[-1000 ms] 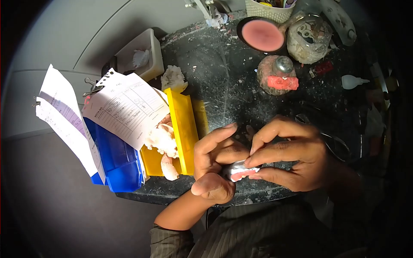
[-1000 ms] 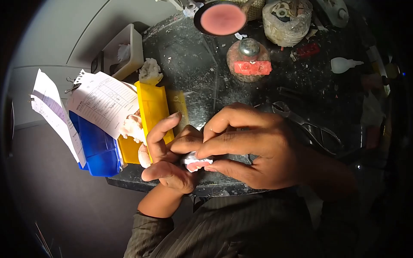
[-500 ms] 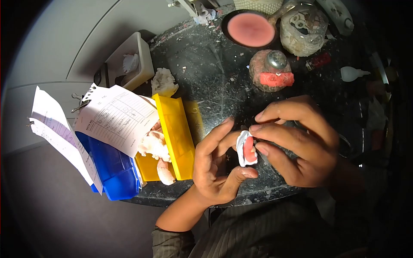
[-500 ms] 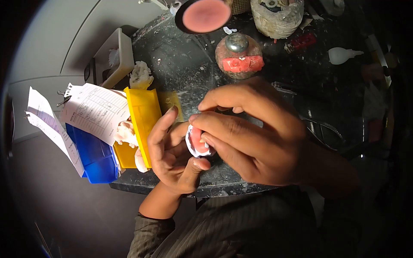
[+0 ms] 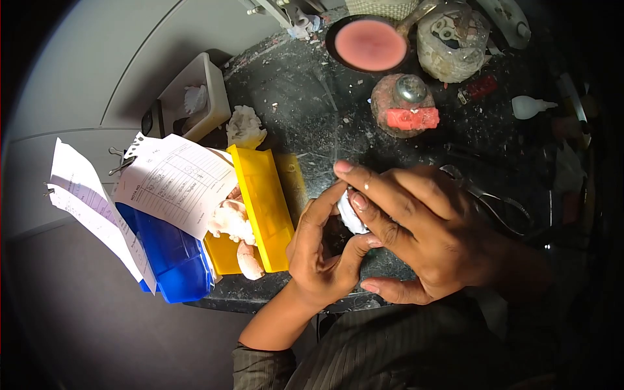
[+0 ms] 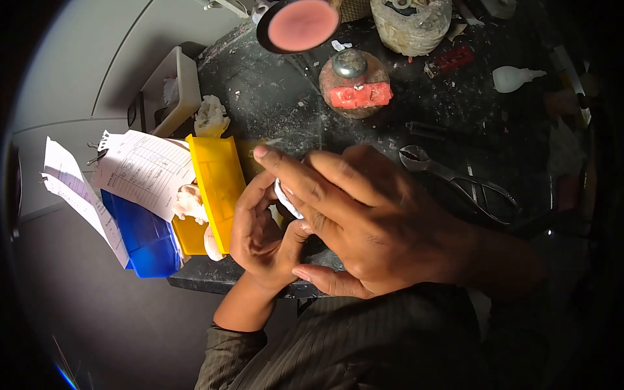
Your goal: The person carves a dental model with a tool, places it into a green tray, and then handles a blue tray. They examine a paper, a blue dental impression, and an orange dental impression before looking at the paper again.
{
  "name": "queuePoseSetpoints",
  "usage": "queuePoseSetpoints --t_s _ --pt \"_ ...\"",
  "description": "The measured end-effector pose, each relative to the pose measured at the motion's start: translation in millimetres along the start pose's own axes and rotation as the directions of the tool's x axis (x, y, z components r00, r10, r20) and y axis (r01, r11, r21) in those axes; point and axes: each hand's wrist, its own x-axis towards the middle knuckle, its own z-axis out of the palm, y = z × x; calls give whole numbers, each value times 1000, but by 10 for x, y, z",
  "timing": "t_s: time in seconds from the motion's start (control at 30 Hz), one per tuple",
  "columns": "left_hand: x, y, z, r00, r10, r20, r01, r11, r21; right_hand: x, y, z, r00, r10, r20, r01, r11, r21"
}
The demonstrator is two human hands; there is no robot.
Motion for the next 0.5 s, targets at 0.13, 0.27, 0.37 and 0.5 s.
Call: queuePoseSetpoints --t_s 0.13,0.27,0.37,0.5 --pt "-29 -38 -29 999 29 24 -32 992 120 8 16 -3 999 -36 16 36 999 -8" --pt "10 -49 -33 996 89 32 -93 979 183 9 30 -12 999 -47 -12 47 999 14" --pt "2 -26 -45 999 -33 10 33 999 24 29 60 -68 986 -129 -104 121 989 -86" --pt "37 45 -64 996 -63 -63 56 994 -95 2 91 -168 958 -59 -279 64 998 7"
